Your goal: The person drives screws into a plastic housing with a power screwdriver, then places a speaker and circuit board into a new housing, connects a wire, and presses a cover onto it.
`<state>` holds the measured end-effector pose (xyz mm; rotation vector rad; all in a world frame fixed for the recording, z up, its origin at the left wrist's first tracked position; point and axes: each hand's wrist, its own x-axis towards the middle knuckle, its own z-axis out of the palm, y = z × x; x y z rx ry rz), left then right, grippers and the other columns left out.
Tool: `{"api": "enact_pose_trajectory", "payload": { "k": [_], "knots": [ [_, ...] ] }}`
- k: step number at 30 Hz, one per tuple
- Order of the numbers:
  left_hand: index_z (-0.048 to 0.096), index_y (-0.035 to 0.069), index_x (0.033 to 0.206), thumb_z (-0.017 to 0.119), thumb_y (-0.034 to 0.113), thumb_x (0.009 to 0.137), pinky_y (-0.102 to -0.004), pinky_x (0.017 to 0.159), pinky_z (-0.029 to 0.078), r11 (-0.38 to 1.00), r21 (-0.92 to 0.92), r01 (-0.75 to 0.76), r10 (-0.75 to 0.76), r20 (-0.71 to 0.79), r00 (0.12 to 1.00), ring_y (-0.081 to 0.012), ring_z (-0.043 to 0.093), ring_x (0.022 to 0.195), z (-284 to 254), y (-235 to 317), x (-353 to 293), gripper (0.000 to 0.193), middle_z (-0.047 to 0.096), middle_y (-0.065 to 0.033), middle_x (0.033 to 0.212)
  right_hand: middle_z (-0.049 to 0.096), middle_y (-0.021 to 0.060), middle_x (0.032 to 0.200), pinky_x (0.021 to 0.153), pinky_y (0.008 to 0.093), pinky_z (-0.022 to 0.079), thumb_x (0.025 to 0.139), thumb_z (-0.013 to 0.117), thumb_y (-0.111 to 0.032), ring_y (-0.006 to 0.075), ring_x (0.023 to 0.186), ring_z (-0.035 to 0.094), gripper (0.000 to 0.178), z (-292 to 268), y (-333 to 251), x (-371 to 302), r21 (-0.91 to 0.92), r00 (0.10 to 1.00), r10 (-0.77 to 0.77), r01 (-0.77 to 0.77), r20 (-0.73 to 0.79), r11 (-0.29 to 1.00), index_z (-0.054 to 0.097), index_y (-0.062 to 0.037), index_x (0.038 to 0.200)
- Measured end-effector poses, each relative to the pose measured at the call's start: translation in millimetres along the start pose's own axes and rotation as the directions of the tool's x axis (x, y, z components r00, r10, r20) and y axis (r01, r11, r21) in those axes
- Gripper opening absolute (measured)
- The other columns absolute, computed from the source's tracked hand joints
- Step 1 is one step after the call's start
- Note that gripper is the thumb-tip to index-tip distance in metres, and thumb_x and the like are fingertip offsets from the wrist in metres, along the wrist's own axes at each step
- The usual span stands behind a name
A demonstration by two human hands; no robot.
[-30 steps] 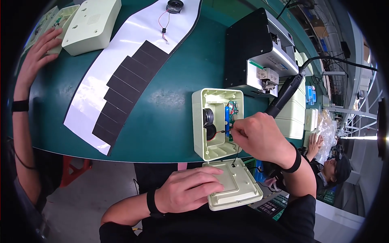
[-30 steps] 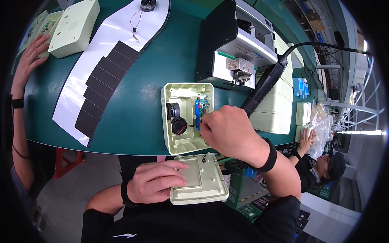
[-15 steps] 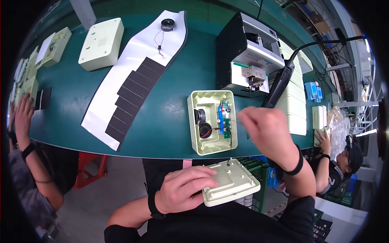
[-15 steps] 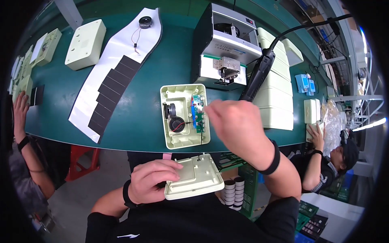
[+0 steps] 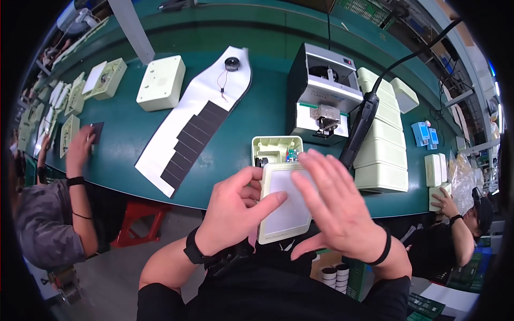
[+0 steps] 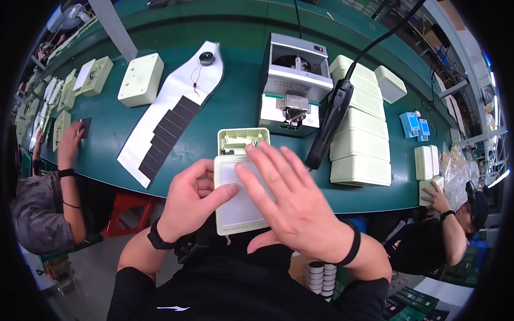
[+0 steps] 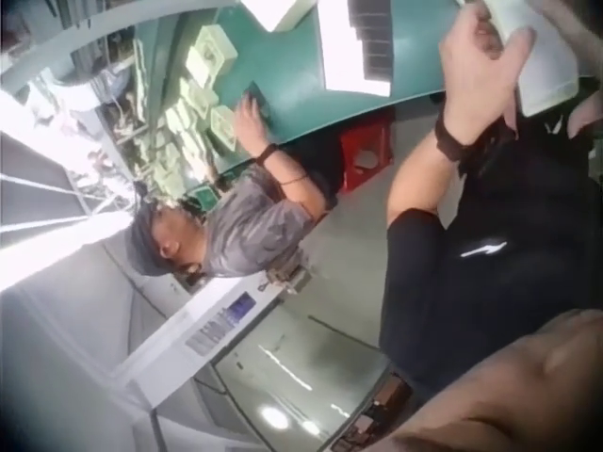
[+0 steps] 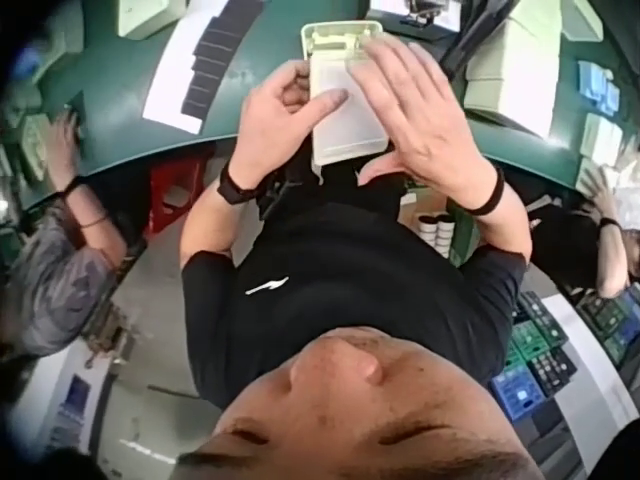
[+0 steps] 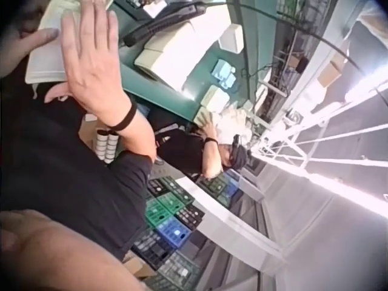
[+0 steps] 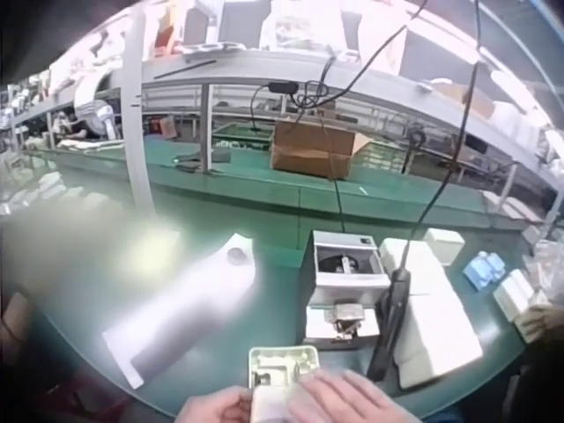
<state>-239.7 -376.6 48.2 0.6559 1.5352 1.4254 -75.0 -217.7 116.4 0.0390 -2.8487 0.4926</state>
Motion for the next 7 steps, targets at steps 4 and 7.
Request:
{"api": "enact_pose_trajectory", "payload": {
  "k": [4,7],
  "knots": [
    [0.061,-0.005,0.123,0.075,0.008,0.095,-0.0235,0.081,0.059,0.998,0.044,0.038,-0.040,0.052,0.998,-0.0115,0.074,0.094,7,7,14,0.033,0.072,-0.0115,0.115,0.029,0.0340,0.161,0.125,0.0604,0.023,0.060,0.086,-0.062,0.0502,0.150,0.033,0.124,14,8,-8,-0.121,0.969,0.049,-0.021,0.240,0.992,0.036,-0.0057,0.159],
    [0.063,-0.006,0.119,0.079,0.023,0.094,-0.0273,0.068,0.060,0.991,0.058,-0.121,0.122,-0.010,0.992,-0.0119,0.074,0.076,17,-5,19,0.042,0.074,-0.0092,0.093,0.027,0.0307,0.164,0.122,0.0610,0.027,0.062,0.086,-0.067,0.0471,0.149,0.036,0.126,16,11,-12,-0.239,0.962,0.110,-0.049,0.250,0.970,0.034,-0.0061,0.160]
  ]
}}
